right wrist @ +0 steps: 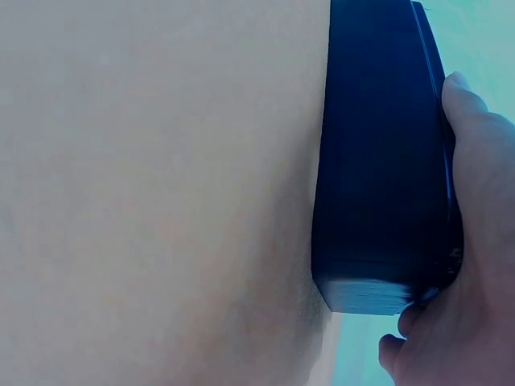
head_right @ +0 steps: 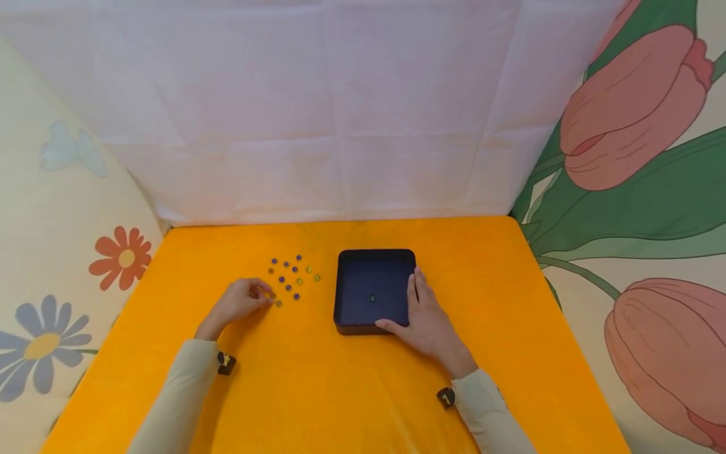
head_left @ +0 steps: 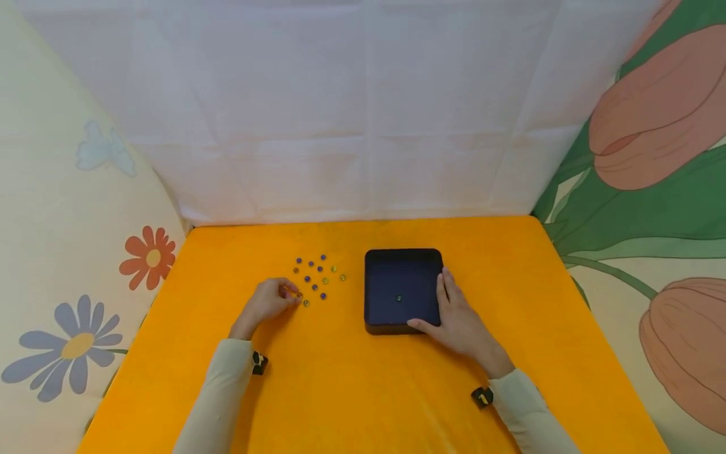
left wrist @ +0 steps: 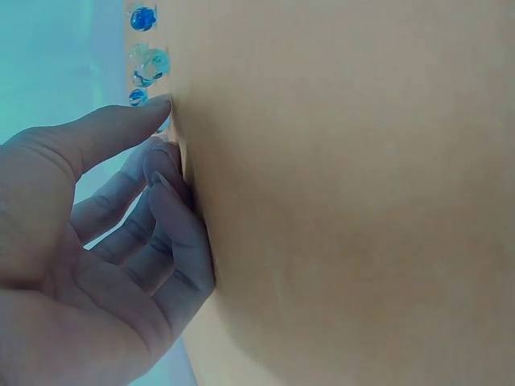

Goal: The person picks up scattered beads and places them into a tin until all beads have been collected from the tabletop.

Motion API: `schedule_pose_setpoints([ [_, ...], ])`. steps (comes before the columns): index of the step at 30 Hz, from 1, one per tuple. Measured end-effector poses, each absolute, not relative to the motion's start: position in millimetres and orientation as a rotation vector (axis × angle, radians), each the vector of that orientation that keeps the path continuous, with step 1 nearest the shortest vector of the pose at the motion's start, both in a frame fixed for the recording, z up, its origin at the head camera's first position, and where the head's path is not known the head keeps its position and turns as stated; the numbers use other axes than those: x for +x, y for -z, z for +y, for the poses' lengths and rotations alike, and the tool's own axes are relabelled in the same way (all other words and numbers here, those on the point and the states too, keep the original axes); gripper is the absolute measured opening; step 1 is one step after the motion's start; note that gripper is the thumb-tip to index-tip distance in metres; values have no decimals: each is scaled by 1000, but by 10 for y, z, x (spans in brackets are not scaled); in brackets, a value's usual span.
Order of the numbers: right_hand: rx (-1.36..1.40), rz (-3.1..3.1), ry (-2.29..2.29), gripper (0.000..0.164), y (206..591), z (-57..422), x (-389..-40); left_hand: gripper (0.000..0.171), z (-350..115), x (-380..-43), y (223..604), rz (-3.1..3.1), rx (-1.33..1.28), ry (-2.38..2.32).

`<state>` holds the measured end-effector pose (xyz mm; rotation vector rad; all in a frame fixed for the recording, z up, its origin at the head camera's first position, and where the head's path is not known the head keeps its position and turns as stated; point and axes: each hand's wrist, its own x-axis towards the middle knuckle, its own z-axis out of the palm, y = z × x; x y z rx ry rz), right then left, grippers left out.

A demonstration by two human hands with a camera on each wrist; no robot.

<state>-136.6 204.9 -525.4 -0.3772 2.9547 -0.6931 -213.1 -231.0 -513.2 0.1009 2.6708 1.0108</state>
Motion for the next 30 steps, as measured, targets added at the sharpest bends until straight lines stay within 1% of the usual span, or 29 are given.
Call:
schedule_pose_setpoints([
  [30, -380, 2953, 706, 125, 5257, 2045, -1358, 18, -2331, -2174, 5124, 2647, 102, -985],
])
